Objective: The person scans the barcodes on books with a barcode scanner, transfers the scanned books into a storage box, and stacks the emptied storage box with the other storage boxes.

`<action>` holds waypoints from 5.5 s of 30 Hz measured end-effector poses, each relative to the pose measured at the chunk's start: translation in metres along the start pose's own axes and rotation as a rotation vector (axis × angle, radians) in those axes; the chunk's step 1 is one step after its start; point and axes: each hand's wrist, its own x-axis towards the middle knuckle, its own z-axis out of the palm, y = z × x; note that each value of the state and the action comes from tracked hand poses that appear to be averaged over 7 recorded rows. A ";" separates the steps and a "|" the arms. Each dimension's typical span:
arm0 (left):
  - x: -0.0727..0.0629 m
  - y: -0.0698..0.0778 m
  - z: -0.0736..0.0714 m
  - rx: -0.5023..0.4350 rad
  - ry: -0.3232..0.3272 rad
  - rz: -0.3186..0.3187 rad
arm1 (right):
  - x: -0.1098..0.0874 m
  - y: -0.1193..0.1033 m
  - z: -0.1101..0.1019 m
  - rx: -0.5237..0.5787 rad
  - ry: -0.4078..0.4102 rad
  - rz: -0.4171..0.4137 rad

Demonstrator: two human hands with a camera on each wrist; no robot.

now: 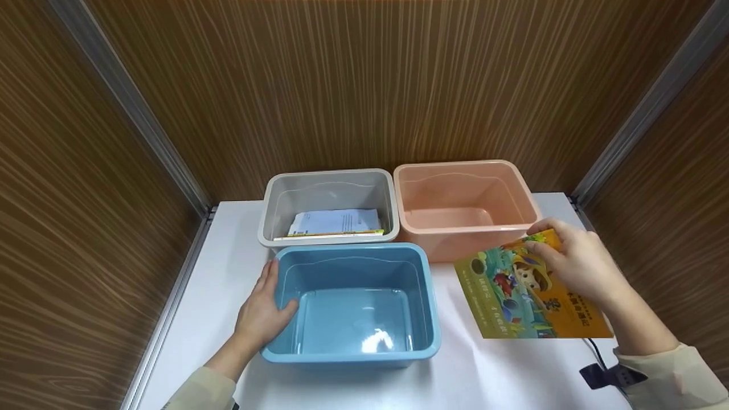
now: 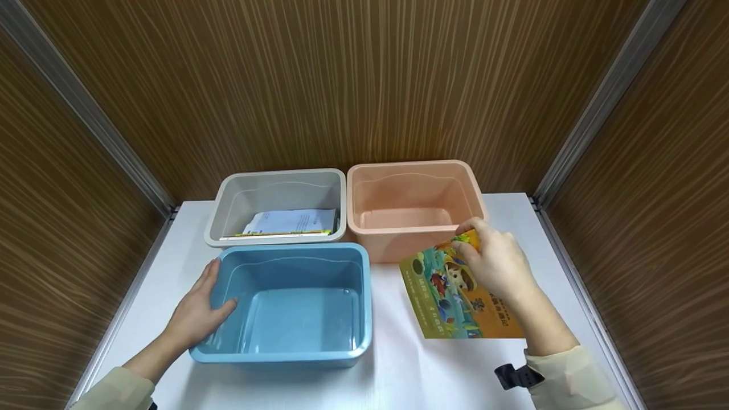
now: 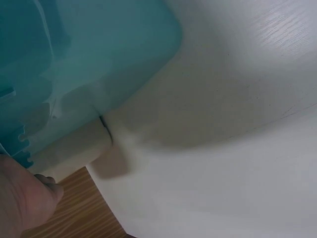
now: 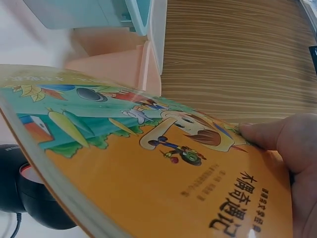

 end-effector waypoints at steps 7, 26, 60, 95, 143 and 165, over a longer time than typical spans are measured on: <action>0.000 0.000 0.001 -0.007 -0.008 -0.007 | -0.001 -0.003 -0.004 0.015 0.019 -0.048; 0.001 -0.001 0.002 0.002 -0.004 -0.018 | 0.003 -0.031 -0.022 0.158 0.131 -0.113; -0.018 0.022 0.046 -0.081 -0.069 -0.012 | 0.056 -0.096 -0.006 0.616 0.337 -0.199; -0.042 0.080 0.083 -0.131 -0.099 0.021 | 0.086 -0.098 0.077 0.727 0.174 -0.280; -0.042 0.078 0.079 -0.129 -0.109 0.013 | 0.085 -0.077 0.149 0.669 -0.079 -0.141; -0.042 0.078 0.079 -0.119 -0.104 0.012 | 0.084 -0.058 0.149 0.646 -0.148 -0.061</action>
